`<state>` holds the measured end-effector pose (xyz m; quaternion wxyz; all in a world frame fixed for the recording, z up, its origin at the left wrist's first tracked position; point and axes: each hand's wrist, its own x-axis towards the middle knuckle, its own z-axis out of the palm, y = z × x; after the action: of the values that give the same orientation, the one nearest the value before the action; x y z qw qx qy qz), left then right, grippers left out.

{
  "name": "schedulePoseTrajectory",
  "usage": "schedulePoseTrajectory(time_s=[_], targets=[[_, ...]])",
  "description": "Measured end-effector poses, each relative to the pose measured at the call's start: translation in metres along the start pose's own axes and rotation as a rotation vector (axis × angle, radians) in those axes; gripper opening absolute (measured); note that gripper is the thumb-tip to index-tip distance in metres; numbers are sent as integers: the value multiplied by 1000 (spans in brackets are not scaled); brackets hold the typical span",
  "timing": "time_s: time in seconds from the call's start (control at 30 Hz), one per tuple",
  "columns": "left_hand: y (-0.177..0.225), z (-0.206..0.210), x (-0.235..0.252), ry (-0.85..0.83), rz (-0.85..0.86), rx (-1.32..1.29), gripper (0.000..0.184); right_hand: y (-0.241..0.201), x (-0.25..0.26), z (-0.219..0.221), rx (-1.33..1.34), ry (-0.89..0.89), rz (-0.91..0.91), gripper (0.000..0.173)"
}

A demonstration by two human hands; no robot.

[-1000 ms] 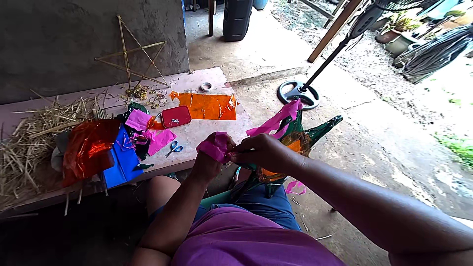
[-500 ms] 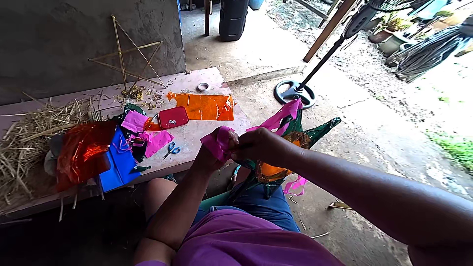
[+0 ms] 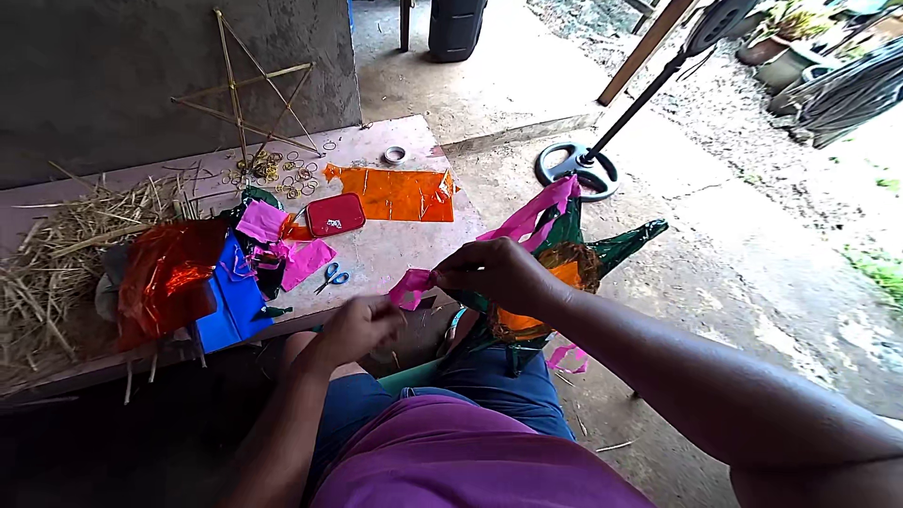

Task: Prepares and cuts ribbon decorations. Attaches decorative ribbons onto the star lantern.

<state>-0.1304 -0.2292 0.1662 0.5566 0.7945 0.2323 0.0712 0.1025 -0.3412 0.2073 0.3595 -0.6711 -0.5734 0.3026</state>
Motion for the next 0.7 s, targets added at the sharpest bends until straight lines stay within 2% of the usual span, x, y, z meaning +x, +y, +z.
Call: schedulePoseTrajectory(time_s=[0.07, 0.1, 0.17, 0.3, 0.47, 0.7], targets=[[25, -8, 4, 281, 310, 88, 10, -3, -1, 6, -18, 13, -12, 9], [35, -11, 10, 322, 467, 154, 8, -4, -2, 9, -35, 19, -27, 9], [49, -15, 26, 246, 651, 317, 9, -5, -4, 14, -59, 27, -53, 7], [65, -17, 45, 13, 745, 592, 11, -4, -8, 14, -92, 46, -83, 6], [79, -21, 50, -40, 784, 776, 17, -2, -11, 11, -69, 25, -82, 17], [88, -25, 50, -150, 805, 902, 13, -3, -13, 13, -39, -14, -100, 17]])
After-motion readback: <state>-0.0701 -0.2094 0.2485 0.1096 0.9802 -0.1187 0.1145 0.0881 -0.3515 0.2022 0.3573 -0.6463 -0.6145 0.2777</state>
